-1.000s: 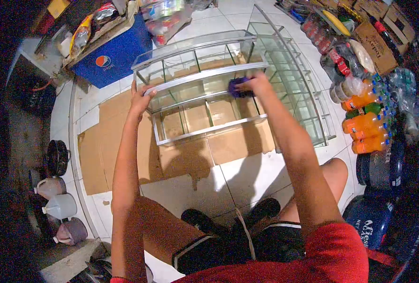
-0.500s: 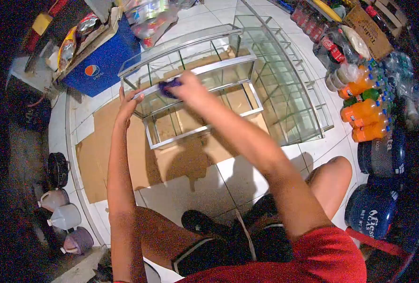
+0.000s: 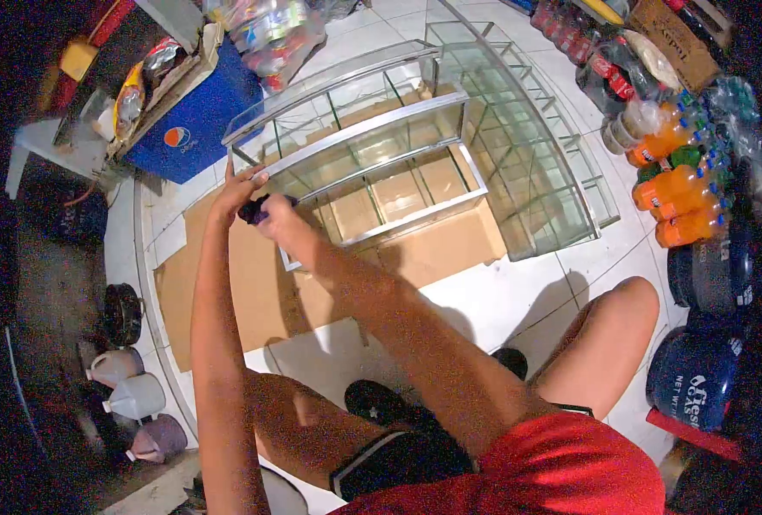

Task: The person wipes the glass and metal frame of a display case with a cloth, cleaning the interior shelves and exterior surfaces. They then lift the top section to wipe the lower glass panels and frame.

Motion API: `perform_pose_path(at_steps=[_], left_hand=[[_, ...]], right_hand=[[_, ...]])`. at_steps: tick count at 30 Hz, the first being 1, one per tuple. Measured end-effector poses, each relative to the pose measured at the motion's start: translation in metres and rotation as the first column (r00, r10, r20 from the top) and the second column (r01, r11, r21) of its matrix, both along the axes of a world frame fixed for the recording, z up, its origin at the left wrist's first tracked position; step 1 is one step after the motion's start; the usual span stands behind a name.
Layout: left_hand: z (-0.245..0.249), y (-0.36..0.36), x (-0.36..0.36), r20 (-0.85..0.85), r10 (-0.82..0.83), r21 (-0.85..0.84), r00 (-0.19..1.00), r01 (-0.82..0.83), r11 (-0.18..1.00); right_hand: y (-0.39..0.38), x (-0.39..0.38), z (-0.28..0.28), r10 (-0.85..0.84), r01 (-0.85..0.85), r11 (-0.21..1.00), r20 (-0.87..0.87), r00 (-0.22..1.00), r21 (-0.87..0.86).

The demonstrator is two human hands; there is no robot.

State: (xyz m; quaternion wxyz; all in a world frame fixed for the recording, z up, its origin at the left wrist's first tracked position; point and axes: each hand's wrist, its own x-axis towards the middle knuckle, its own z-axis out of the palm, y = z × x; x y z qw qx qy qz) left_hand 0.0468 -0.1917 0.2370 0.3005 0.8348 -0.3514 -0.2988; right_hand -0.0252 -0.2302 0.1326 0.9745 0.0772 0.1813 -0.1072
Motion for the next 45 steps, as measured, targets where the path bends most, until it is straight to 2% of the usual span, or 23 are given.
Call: perform_pose_path(at_steps=[3,4,5,6,8,10,11,12,13,14,16,17,19,21,23,24,25,30,32,37,42,44,45], left_hand=[[0.003,0.001,-0.007,0.024,-0.011,0.0,1.0,0.011,1.0],[0.003,0.003,-0.009,0.022,0.002,-0.008,1.0,-0.002,1.0],[0.002,0.003,-0.009,0.035,0.032,0.011,0.999,-0.033,0.999],[0.002,0.005,-0.012,0.032,0.038,0.01,0.999,-0.039,0.999],[0.003,0.007,-0.019,-0.013,0.063,-0.056,0.998,-0.064,0.996],[-0.002,0.006,-0.017,-0.01,0.025,-0.054,1.0,-0.026,0.998],[-0.002,0.006,-0.019,0.011,0.043,-0.072,0.999,-0.042,0.997],[0.0,0.008,-0.021,0.035,0.064,-0.087,0.997,-0.061,0.994],[0.004,0.009,-0.023,0.034,0.07,-0.089,0.997,-0.067,0.994],[0.007,0.009,-0.026,-0.006,0.102,-0.094,0.995,-0.102,0.99],[0.007,0.009,-0.029,-0.05,0.128,-0.098,0.991,-0.132,0.986],[0.001,0.009,-0.029,-0.03,0.168,-0.187,0.985,-0.171,0.967],[-0.019,0.007,-0.029,-0.014,0.209,-0.282,0.978,-0.205,0.937],[-0.043,0.005,-0.026,-0.136,0.451,-0.353,0.882,-0.469,0.81],[-0.04,0.01,-0.045,-0.169,0.507,-0.402,0.845,-0.528,0.748],[-0.036,0.013,-0.061,-0.204,0.561,-0.44,0.802,-0.587,0.679],[-0.022,0.01,-0.081,-0.325,0.63,-0.423,0.705,-0.704,0.57],[-0.038,0.005,-0.106,-0.468,0.702,-0.375,0.536,-0.84,0.392],[-0.052,0.006,-0.106,-0.68,0.545,-0.45,0.49,-0.866,0.217],[-0.037,0.041,-0.132,-0.852,0.44,-0.217,0.283,-0.957,0.194],[-0.09,0.058,-0.111,-0.94,0.306,-0.096,0.151,-0.977,0.19],[-0.096,0.063,-0.115,-0.94,0.32,-0.04,0.116,-0.971,0.234],[-0.101,0.064,-0.118,-0.947,0.32,0.022,0.04,-0.982,0.188]], right_hand=[[0.013,0.006,0.008,-0.05,0.06,0.994,-0.12,0.992,0.087],[0.004,-0.018,0.011,-0.089,0.031,0.861,-0.09,0.992,-0.507],[-0.008,-0.051,0.017,-0.105,0.003,0.407,-0.043,0.994,-0.913],[-0.021,-0.077,0.022,-0.088,-0.012,-0.203,0.006,0.996,-0.979],[-0.052,-0.104,0.029,-0.306,-0.166,-0.227,-0.092,0.947,-0.96],[-0.105,-0.129,-0.005,-0.39,-0.203,-0.582,0.051,0.92,-0.787],[-0.166,-0.146,-0.066,-0.387,-0.207,-0.588,0.047,0.921,-0.782],[-0.203,-0.126,-0.121,-0.154,0.021,-0.841,0.277,0.948,-0.54],[-0.207,-0.187,-0.037,-0.147,0.026,-0.842,0.277,0.95,-0.538],[-0.168,-0.202,0.063,-0.487,-0.689,-0.29,-0.517,0.703,-0.664],[-0.213,-0.213,0.069,-0.386,-0.823,-0.335,-0.73,0.564,-0.459],[-0.229,-0.234,0.052,-0.39,-0.825,-0.335,-0.73,0.562,-0.456],[-0.258,-0.269,0.009,-0.547,-0.483,-0.804,0.113,0.83,-0.346],[-0.223,-0.298,0.053,-0.61,-0.502,-0.682,0.035,0.792,-0.532],[-0.219,-0.306,0.073,-0.648,-0.502,-0.527,-0.059,0.76,-0.686],[-0.236,-0.304,0.066,-0.621,-0.194,0.116,-0.223,0.752,-0.974],[-0.248,-0.305,0.058,-0.497,0.172,0.721,-0.328,0.803,-0.671],[-0.23,-0.315,0.068,-0.473,0.148,0.76,-0.383,0.794,-0.633],[-0.219,-0.305,0.072,-0.544,0.294,0.74,-0.28,0.791,-0.605],[-0.189,-0.323,0.079,-0.515,0.192,0.764,-0.402,0.757,-0.616],[-0.185,-0.35,0.06,-0.554,0.104,0.696,-0.439,0.708,-0.711],[-0.151,-0.352,0.094,-0.879,-0.459,0.172,-0.346,0.328,-0.872],[-0.156,-0.354,0.081,-0.903,-0.515,0.021,-0.237,0.358,-0.857]])
